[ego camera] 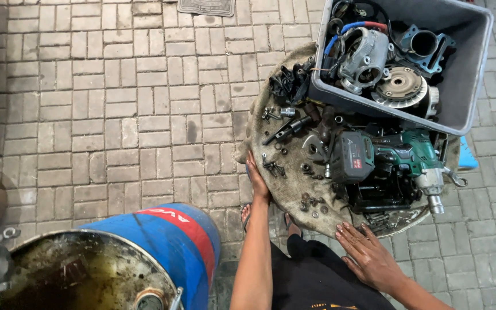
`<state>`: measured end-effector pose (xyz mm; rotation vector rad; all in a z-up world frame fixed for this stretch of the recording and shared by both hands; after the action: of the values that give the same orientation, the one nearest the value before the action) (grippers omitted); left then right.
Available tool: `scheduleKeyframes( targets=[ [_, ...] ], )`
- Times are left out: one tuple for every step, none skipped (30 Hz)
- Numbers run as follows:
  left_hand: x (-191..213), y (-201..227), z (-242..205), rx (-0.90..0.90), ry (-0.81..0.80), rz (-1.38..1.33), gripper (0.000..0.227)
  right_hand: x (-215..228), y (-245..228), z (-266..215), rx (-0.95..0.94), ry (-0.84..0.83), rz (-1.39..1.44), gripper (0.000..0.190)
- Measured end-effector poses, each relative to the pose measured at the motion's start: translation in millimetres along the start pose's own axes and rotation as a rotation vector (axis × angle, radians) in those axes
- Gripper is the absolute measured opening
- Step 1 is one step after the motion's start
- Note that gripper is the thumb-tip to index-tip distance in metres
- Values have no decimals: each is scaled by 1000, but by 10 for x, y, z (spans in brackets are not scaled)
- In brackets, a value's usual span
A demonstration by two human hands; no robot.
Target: Disassembling a mechanical engine casing and removing internal components like gears and shafts.
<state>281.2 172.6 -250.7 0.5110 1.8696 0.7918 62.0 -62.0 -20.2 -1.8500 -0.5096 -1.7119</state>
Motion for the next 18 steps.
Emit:
scheduleKeyframes(
  targets=[
    [-18,53,-52,-4,6,-2,73,9,5,-13,7,-2,0,78],
    [-27,74,-111,25,20,77,78,18,-2,-33,25,-5,-28,78],
    [-37,113,-138,47,33,156,83,17,8,-25,47,-2,-57,77],
    [53,28,-201,37,40,155,83,-8,16,-52,59,1,-58,77],
    [150,-85,-240,64,67,189,81,-43,38,-61,71,-6,-50,77],
    [243,-199,-284,92,94,224,80,-75,62,-76,83,-14,-42,77],
    [317,-294,-356,79,100,221,80,-91,72,-82,95,-8,-44,77],
    [447,-428,-445,114,151,297,80,-108,91,-94,98,-5,-27,77],
    [591,-544,-547,148,207,374,80,-124,101,-106,104,-1,-8,76],
    [516,-521,-631,134,217,371,80,-132,107,-91,120,4,-8,76],
    [399,-401,-732,-4,187,296,78,-142,115,-99,118,7,9,75],
    [288,-281,-855,-141,155,223,76,-155,122,-111,117,10,27,75],
    [283,-380,-974,-154,169,222,76,-157,95,-122,135,11,29,75],
    [407,-638,-1112,0,299,181,85,-158,97,-131,120,13,46,73],
    [502,-898,-1256,153,426,133,95,-159,110,-121,107,17,60,72],
    [528,-1025,-1359,137,437,126,95,-172,96,-113,127,20,60,72],
    [486,-1178,-1460,123,373,63,88,-127,79,-130,139,78,58,69],
    [443,-1325,-1558,108,309,2,82,-84,58,-147,150,135,56,65]
  ],
)
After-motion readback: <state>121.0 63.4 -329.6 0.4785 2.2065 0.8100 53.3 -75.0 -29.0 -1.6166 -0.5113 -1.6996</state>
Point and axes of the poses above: each hand's wrist, its own z-axis towards the middle knuckle, its own x-axis out of the back of the hand, y = z × x, the point moved 10 cm from there along z, towards the middle knuckle, and after that the axes turned 2 degrees about -x, right-handed, at the moved point
